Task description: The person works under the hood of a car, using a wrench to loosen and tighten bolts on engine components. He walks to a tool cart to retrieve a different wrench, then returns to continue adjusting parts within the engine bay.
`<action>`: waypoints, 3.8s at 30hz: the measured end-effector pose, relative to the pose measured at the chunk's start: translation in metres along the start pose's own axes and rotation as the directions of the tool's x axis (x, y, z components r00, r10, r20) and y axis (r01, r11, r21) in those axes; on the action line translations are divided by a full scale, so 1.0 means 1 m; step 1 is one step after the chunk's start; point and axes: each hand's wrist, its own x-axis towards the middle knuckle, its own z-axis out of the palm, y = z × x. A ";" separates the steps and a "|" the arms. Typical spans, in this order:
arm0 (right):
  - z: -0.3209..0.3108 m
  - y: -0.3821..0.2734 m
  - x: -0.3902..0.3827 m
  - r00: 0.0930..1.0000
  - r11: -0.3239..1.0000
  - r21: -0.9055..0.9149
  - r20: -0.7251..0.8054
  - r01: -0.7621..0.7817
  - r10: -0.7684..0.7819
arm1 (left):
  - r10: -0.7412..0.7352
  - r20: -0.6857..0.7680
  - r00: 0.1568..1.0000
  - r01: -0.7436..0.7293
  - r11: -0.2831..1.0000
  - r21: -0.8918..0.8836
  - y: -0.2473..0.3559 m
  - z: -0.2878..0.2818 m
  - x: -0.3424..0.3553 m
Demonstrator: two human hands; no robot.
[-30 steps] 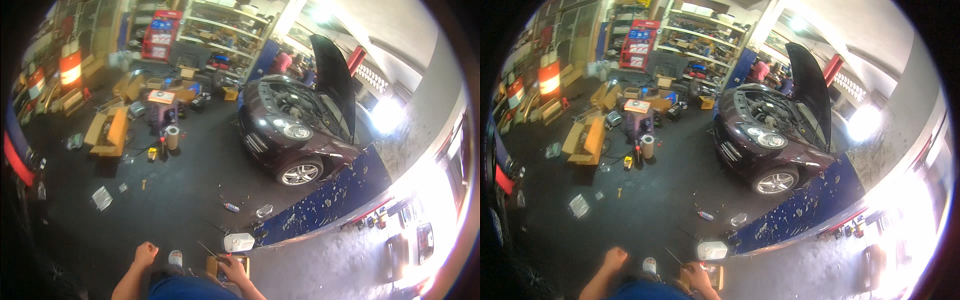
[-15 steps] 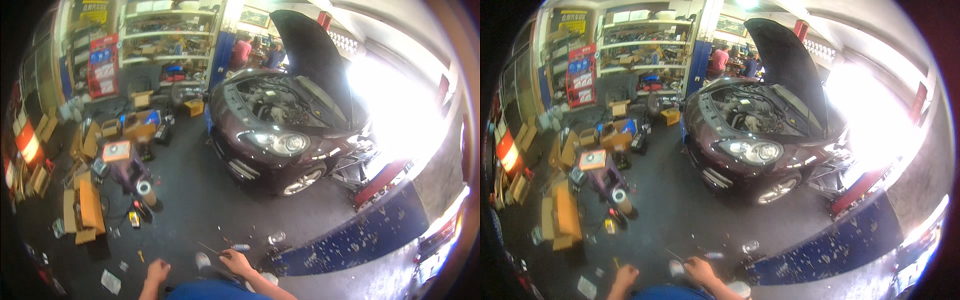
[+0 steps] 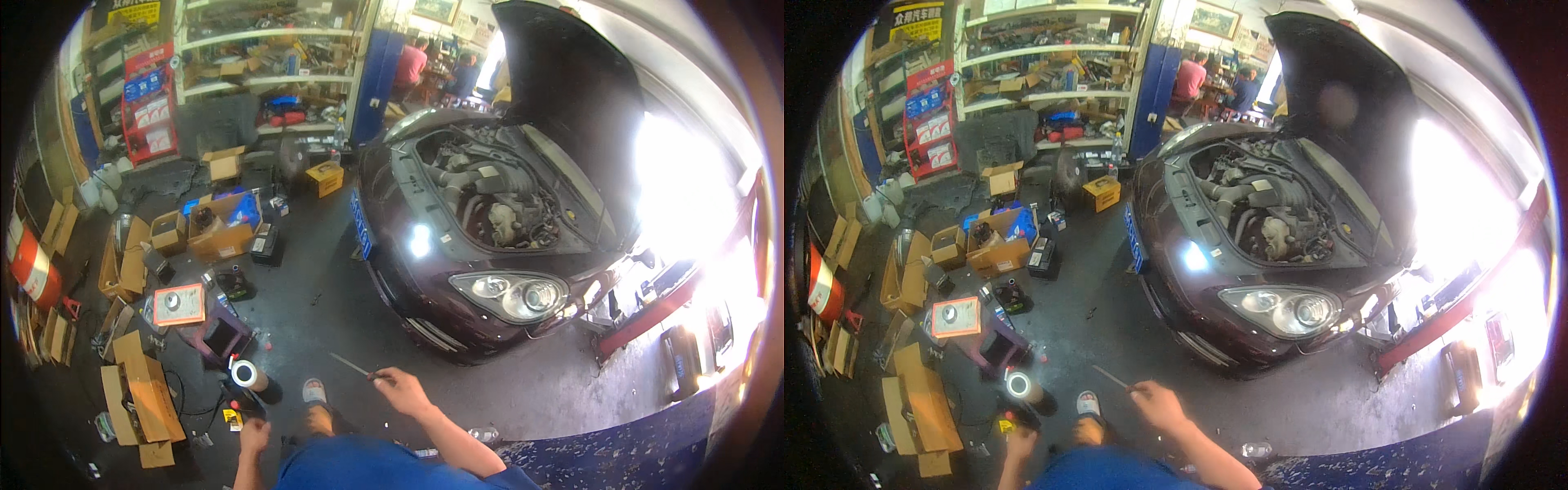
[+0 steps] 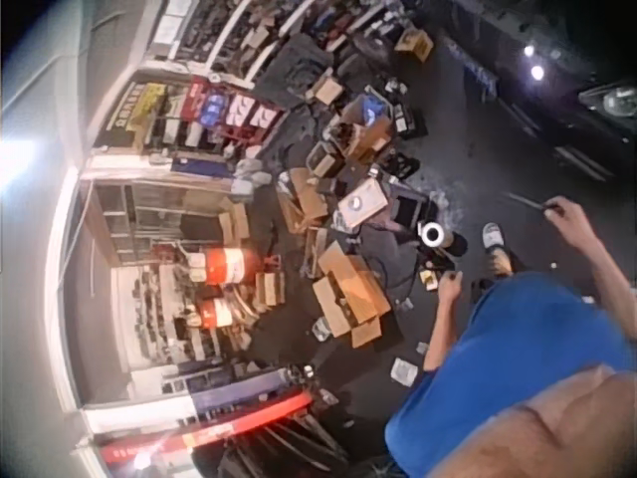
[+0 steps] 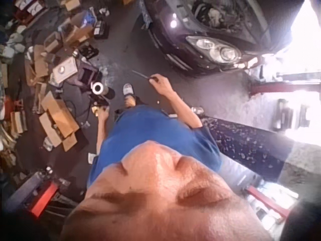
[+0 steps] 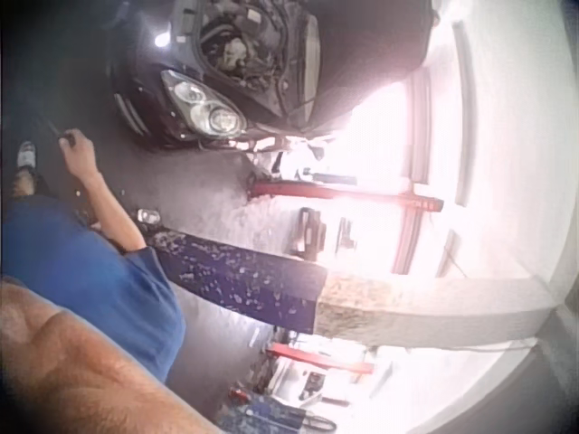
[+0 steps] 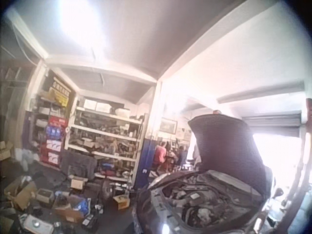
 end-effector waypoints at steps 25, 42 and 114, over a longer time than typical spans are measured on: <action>-0.137 -0.210 0.812 0.979 0.978 0.175 -0.188 0.112 -0.078 | -0.018 0.026 0.999 0.014 0.990 0.142 0.404 -0.099 0.726; -0.264 -0.311 1.198 0.752 0.708 0.689 -0.547 0.154 0.369 | 0.475 0.418 0.774 -0.603 0.756 0.257 0.891 -0.077 1.321; -1.029 -0.030 1.539 -0.885 0.568 0.804 -0.382 -0.176 0.267 | -0.140 0.514 -0.846 -0.506 0.511 -0.694 1.965 0.807 1.258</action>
